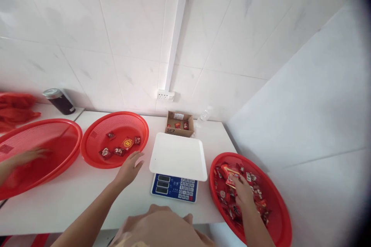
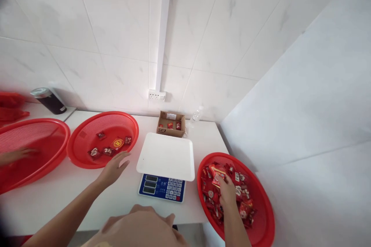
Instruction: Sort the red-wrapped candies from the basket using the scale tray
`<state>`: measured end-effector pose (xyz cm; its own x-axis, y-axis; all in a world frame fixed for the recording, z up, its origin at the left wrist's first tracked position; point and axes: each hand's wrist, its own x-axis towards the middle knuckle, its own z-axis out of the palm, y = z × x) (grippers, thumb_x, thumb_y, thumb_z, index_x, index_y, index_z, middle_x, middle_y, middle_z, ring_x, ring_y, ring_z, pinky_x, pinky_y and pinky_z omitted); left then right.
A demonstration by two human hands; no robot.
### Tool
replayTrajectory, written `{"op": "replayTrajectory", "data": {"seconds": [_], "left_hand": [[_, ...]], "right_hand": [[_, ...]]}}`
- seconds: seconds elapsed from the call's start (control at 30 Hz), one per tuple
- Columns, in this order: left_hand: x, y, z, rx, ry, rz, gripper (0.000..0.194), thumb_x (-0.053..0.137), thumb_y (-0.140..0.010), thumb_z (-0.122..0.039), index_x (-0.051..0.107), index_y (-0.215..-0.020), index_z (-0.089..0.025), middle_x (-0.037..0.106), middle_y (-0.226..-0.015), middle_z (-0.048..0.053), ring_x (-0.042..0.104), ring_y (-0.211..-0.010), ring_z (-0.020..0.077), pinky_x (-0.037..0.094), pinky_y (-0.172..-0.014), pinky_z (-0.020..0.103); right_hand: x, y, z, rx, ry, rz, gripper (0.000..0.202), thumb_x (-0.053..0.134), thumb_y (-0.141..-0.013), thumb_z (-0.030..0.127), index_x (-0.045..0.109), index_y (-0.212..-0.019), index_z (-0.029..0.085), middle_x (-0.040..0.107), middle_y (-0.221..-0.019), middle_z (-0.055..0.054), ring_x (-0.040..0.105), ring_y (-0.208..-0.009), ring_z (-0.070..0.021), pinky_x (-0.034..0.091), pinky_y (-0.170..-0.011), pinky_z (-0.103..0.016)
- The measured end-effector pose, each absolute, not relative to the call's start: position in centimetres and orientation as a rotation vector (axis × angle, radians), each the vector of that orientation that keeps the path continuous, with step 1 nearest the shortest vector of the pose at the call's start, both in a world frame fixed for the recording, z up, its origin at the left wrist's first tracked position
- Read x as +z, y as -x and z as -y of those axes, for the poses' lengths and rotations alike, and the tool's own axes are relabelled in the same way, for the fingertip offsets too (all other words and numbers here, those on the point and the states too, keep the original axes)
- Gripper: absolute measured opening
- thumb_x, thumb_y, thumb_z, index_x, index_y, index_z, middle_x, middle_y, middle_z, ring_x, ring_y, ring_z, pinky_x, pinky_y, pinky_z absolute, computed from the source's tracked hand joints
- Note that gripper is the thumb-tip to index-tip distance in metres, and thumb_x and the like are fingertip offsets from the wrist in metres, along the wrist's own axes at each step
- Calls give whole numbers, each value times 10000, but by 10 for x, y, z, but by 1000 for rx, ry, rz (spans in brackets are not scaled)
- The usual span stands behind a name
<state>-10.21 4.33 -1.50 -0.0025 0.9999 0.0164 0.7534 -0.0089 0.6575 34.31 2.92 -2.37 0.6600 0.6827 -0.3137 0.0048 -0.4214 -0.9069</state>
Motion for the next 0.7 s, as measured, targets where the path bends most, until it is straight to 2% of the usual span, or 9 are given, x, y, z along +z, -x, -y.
{"op": "replayTrajectory", "data": {"seconds": [0.13, 0.27, 0.43, 0.53, 0.7], "left_hand": [[-8, 76, -41, 802, -1713, -1639, 362, 433, -834, -391, 613, -1090, -209, 652, -1150, 80, 611, -1023, 222, 491, -896, 378], [0, 41, -42, 690, -1549, -1479, 377, 443, -822, -388, 602, -1101, -190, 667, -1119, 73, 649, -830, 171, 521, -789, 320], [-1, 28, -40, 620, -1562, -1417, 374, 451, -814, -373, 603, -1104, -191, 663, -1133, 63, 642, -823, 161, 508, -782, 300], [-7, 37, -38, 594, -1558, -1467, 368, 450, -815, -367, 606, -1100, -195, 666, -1127, 59, 640, -825, 162, 505, -791, 303], [-15, 46, -37, 549, -1597, -1550, 374, 441, -823, -357, 606, -1116, -194, 657, -1139, 69, 633, -924, 185, 498, -819, 310]], "right_hand": [[1, -297, -52, 1042, 1600, 674, 457, 740, -518, 376, 652, -924, 184, 707, -838, -31, 656, -758, -208, 529, -670, -302], [8, -241, -79, 1359, 1418, 895, 370, 750, -554, 356, 660, -867, 181, 693, -774, -14, 627, -677, -165, 502, -624, -277], [-7, -207, -100, 1402, 1442, 1133, 322, 713, -585, 370, 658, -837, 178, 664, -727, 6, 589, -645, -136, 477, -608, -258], [-19, -211, -104, 1351, 1572, 1036, 299, 708, -581, 366, 643, -806, 179, 650, -704, 5, 584, -620, -137, 461, -549, -243], [-26, -223, -105, 1374, 1625, 876, 242, 680, -633, 345, 620, -809, 190, 648, -723, -8, 607, -623, -132, 472, -541, -232]]}}
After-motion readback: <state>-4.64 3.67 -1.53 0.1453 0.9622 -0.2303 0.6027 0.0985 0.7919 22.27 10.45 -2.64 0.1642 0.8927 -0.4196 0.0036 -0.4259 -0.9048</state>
